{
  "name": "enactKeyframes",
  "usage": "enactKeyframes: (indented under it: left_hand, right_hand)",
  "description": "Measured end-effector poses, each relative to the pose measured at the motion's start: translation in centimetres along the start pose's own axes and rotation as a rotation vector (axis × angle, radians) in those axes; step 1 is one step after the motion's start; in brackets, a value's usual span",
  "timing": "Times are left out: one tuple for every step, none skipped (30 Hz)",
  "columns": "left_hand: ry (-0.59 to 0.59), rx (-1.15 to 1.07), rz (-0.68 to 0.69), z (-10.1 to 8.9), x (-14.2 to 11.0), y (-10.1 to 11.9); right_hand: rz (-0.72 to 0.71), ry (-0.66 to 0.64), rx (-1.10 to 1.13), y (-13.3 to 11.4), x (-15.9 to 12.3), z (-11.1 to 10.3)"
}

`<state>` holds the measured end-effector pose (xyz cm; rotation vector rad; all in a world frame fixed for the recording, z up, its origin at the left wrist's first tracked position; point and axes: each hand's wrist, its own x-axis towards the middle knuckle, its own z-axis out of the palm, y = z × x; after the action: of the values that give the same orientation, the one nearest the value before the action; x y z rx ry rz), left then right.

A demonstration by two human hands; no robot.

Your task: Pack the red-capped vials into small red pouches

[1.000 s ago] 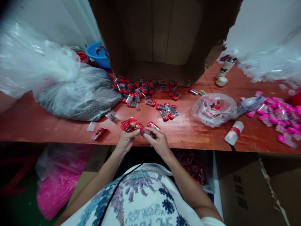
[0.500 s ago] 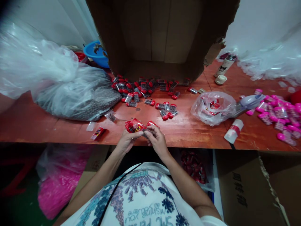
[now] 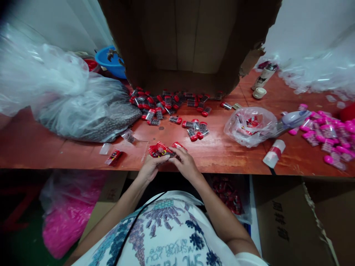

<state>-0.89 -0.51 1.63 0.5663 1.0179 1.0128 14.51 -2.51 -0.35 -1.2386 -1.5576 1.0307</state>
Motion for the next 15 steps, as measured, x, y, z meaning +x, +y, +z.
enactKeyframes:
  left_hand:
    - [-0.004, -0.005, -0.014, 0.0, 0.0, -0.2]
    - [-0.012, -0.013, -0.031, -0.1, 0.0, -0.4]
    - [-0.022, -0.023, -0.049, -0.1, 0.0, -0.6]
    - [-0.032, -0.036, -0.066, -0.2, 0.1, -0.7]
    - [-0.035, -0.05, -0.08, -0.3, 0.2, -0.9]
    - [-0.029, -0.068, -0.088, -0.4, 0.3, -1.0]
    - [-0.011, -0.09, -0.093, -0.4, 0.4, -1.1]
    - [0.016, -0.114, -0.096, -0.5, 0.6, -1.1]
    - [0.048, -0.138, -0.098, -0.6, 0.8, -1.2]
    - [0.079, -0.16, -0.101, -0.7, 1.1, -1.2]
    - [0.104, -0.179, -0.105, -0.7, 1.3, -1.3]
    - [0.121, -0.192, -0.111, -0.7, 1.5, -1.3]
    - [0.127, -0.202, -0.116, -0.7, 1.6, -1.3]
    - [0.129, -0.212, -0.118, -0.7, 1.7, -1.3]
    - [0.128, -0.22, -0.119, -0.7, 1.8, -1.3]
  right_hand:
    - [0.004, -0.002, -0.009, 0.1, 0.1, 0.0]
    - [0.013, 0.005, -0.012, 0.2, 0.1, 0.1]
    - [0.028, 0.018, -0.008, 0.4, 0.1, 0.1]
    - [0.048, 0.034, 0.006, 0.6, 0.2, 0.1]
    - [0.076, 0.056, 0.03, 0.8, 0.3, 0.0]
    - [0.111, 0.087, 0.065, 1.1, 0.4, -0.1]
    - [0.152, 0.126, 0.106, 1.4, 0.6, -0.3]
    - [0.199, 0.169, 0.152, 1.8, 0.8, -0.5]
    - [0.246, 0.21, 0.197, 2.1, 1.1, -0.8]
    - [0.291, 0.244, 0.237, 2.5, 1.3, -1.1]
    - [0.328, 0.271, 0.27, 2.9, 1.6, -1.3]
    - [0.357, 0.291, 0.292, 3.3, 1.9, -1.6]
    - [0.378, 0.311, 0.304, 3.7, 2.1, -1.8]
    - [0.391, 0.333, 0.304, 4.0, 2.2, -1.9]
    - [0.392, 0.358, 0.285, 4.2, 2.3, -2.0]
